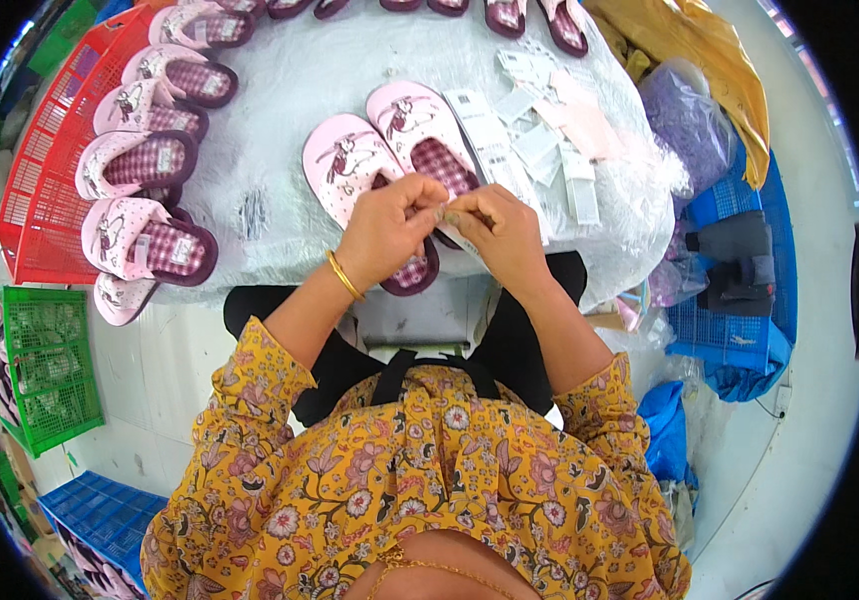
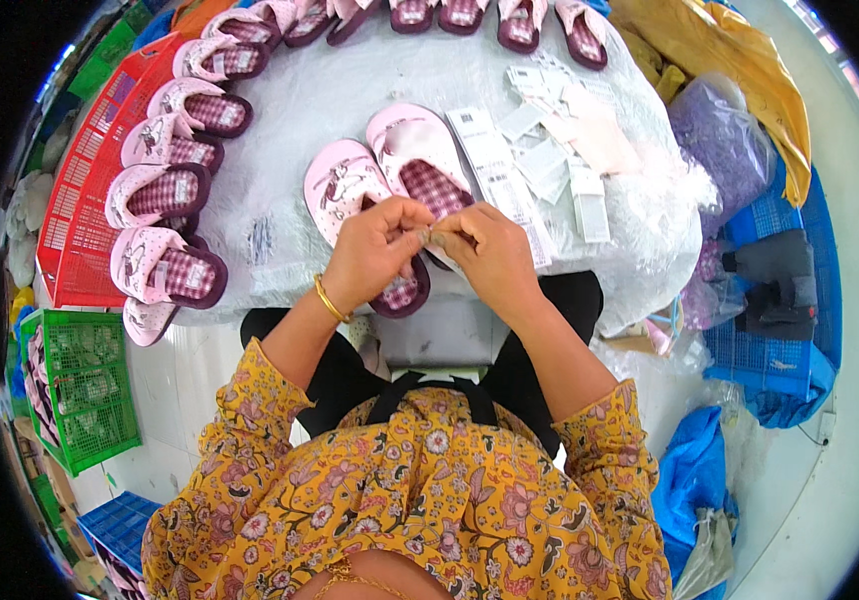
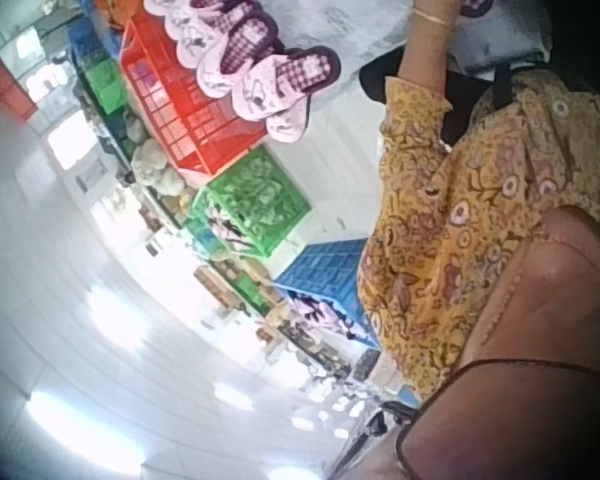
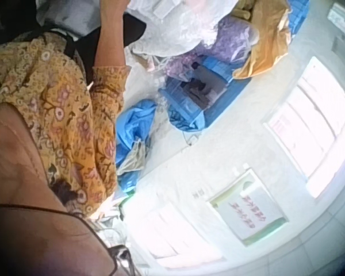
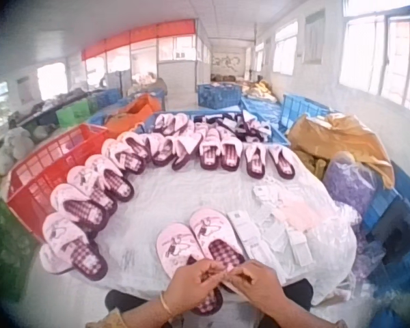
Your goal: The person sits on the floor and attaches paper tags to pink and purple checkered slippers. They pick up a tag, attach it to the strap of a slipper, and place the finished pair into a blue basket. The process is repeated for multiple pairs.
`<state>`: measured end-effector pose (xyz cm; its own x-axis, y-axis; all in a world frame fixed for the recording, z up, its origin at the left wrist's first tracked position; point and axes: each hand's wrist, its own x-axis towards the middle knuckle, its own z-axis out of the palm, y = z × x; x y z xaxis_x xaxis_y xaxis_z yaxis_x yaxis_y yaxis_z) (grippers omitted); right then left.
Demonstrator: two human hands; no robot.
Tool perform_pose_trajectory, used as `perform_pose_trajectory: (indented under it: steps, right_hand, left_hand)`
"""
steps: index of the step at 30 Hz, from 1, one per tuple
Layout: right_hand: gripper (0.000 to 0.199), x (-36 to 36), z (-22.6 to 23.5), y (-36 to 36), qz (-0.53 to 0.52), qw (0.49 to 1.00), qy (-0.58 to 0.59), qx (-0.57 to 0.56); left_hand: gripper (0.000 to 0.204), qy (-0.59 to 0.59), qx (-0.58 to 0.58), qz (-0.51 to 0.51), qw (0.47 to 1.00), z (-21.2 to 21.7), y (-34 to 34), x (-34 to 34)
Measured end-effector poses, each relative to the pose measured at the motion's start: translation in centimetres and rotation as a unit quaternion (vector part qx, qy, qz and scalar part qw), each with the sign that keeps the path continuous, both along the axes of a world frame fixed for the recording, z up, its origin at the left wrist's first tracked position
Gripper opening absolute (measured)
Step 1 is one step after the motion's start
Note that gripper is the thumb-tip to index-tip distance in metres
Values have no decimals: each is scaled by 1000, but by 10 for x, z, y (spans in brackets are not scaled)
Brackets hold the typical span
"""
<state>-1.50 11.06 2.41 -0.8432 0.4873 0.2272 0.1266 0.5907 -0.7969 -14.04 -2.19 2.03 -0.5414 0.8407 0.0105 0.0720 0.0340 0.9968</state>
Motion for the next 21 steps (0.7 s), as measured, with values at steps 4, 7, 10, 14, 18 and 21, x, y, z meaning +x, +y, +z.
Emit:
perform_pose_trajectory:
  steps: [4, 7, 10, 14, 18, 21]
  right_hand:
    - [19, -3, 9, 5, -24, 999, -31, -38]
    - [44, -22, 29, -3, -4, 999, -26, 29]
    - [61, -50, 32, -7, 35, 989, -39, 139]
    - [43, -88, 20, -14, 80, 975, -114, 172]
    - [34, -77, 18, 5, 40, 986, -37, 157]
    - [30, -70, 42, 19, 11, 997, -13, 79]
  left_hand:
    - [16, 225, 68, 136, 962, 0, -19, -9]
    - [10, 247, 123, 264, 924, -8, -32, -28]
    - [5, 238, 83, 339, 907, -6, -42, -37]
    - [6, 275, 73, 350, 892, -26, -55, -46]
    - [8, 274, 124, 334, 893, -49, -49, -57]
    - [14, 254, 138, 345, 893, -46, -50, -52]
